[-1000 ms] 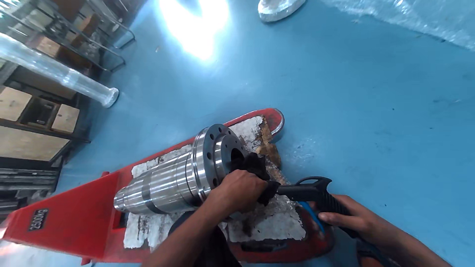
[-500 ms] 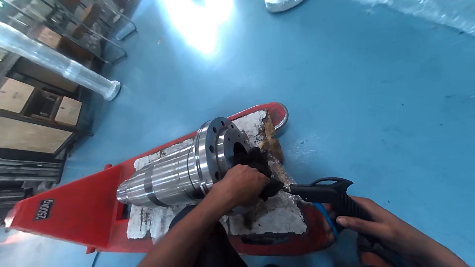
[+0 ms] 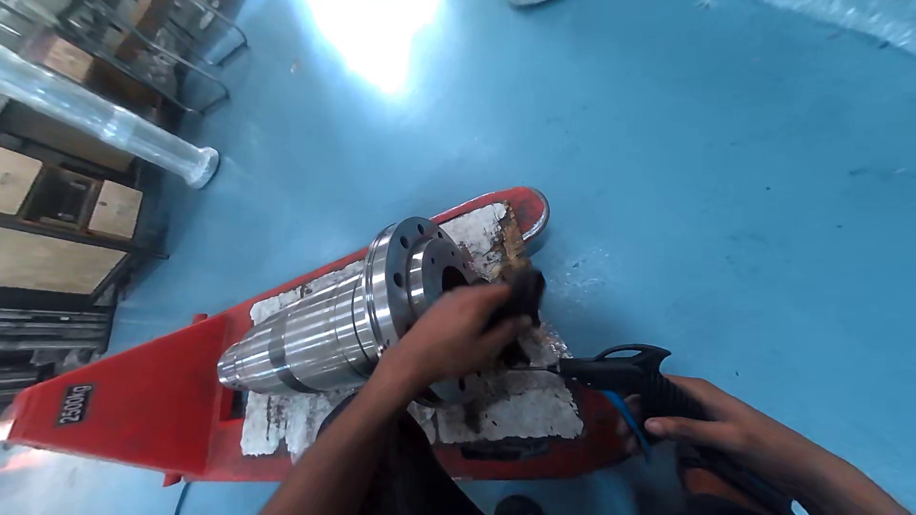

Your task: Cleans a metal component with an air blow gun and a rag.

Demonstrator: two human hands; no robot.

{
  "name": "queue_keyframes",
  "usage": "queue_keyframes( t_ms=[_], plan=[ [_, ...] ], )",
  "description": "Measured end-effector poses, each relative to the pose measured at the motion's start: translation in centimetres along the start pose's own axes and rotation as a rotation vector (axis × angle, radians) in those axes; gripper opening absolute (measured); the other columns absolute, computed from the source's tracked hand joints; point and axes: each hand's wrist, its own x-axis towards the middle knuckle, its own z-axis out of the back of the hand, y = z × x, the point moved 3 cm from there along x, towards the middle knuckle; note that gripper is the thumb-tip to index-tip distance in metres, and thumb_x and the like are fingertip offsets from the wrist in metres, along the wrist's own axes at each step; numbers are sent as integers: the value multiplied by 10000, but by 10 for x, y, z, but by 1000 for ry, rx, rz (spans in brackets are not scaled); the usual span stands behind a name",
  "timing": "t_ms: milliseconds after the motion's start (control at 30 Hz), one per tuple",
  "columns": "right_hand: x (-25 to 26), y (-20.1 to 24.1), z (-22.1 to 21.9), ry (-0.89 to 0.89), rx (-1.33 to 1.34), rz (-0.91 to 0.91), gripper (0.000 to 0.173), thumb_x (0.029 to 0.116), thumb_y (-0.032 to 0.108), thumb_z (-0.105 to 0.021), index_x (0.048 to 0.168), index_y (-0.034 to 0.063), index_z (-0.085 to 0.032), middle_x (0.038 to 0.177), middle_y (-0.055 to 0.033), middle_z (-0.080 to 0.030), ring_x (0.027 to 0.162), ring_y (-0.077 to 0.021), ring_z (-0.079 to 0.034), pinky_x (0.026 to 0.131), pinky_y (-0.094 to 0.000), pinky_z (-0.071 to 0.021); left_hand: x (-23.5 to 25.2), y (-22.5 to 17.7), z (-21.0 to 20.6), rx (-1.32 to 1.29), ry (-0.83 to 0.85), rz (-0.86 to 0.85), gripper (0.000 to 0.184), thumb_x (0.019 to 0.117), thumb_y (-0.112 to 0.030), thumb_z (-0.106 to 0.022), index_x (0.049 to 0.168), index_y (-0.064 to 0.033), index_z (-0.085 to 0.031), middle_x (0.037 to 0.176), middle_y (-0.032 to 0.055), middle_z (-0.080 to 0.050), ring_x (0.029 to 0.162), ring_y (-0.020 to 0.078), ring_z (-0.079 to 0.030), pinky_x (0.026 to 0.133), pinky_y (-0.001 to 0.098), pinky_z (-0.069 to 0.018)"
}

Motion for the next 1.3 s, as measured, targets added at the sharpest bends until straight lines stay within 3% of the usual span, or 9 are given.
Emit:
queue_keyframes(
  t_ms=[67,133,267,367,533,600,767,1033,1300],
  plan=[
    [7,-5,-9,-6,12,-19,486,879,492,-743,1183,120,-668,994,-74,-748,896,-211,-740,813,-380,-625,0,-4,-24,92,344,76,439,1097,-442,-437,1082,-83,-689,956,96,-690,914,251,-681,826,527,-553],
    [11,-16,-18,-17,53,-19,493,900,518,-714,1181,116,-665,978,-61,-747,874,-198,-737,791,-372,-625,4,-6,-46,188,575,130,510,1120,-447,-347,1178,-53,-666,1090,155,-696,1061,321,-673,921,568,-516],
    [13,-22,-28,17,171,-13,532,951,594,-607,1183,119,-664,990,-70,-753,864,-211,-744,757,-364,-632,13,-5,-64,384,702,170,362,1110,-295,-425,1186,-23,-652,1163,176,-679,1131,357,-651,951,570,-510],
    [15,-19,-30,78,217,4,493,1003,554,-509,1182,117,-650,1001,-74,-748,881,-209,-738,772,-355,-625,17,-9,-65,482,783,166,276,1059,-210,-524,1189,-17,-671,1251,178,-656,1170,377,-629,962,585,-504],
    [19,-21,-34,115,261,-1,435,986,471,-571,1202,101,-642,1011,-96,-756,899,-231,-748,801,-376,-629,38,-8,-61,664,1012,238,181,946,-197,-677,994,-25,-706,1023,186,-690,991,386,-665,801,632,-527],
    [20,-22,-35,125,286,-18,410,988,410,-584,1226,79,-622,1041,-123,-751,927,-255,-744,826,-396,-623,49,-9,-61,746,1113,245,187,926,-213,-705,1001,-42,-708,1017,183,-689,972,381,-667,745,639,-523],
    [22,-20,-38,113,304,-38,296,981,274,-559,1212,93,-600,992,-98,-746,854,-222,-741,761,-353,-624,67,12,-69,756,1207,154,282,922,-322,-743,1144,-149,-730,1091,156,-706,1014,378,-666,787,668,-503],
    [24,-25,-37,63,208,-24,279,969,306,-604,1162,104,-619,909,-40,-732,755,-164,-716,689,-321,-609,67,25,-81,687,1215,56,304,927,-242,-748,1177,-76,-702,1130,194,-694,1072,406,-653,861,678,-490],
    [24,-21,-38,51,211,-41,309,960,306,-616,1194,103,-606,924,-48,-741,784,-187,-735,724,-345,-626,67,25,-82,667,1202,48,292,932,-223,-745,1174,-66,-700,1139,197,-691,1086,416,-648,853,696,-484]
  ],
)
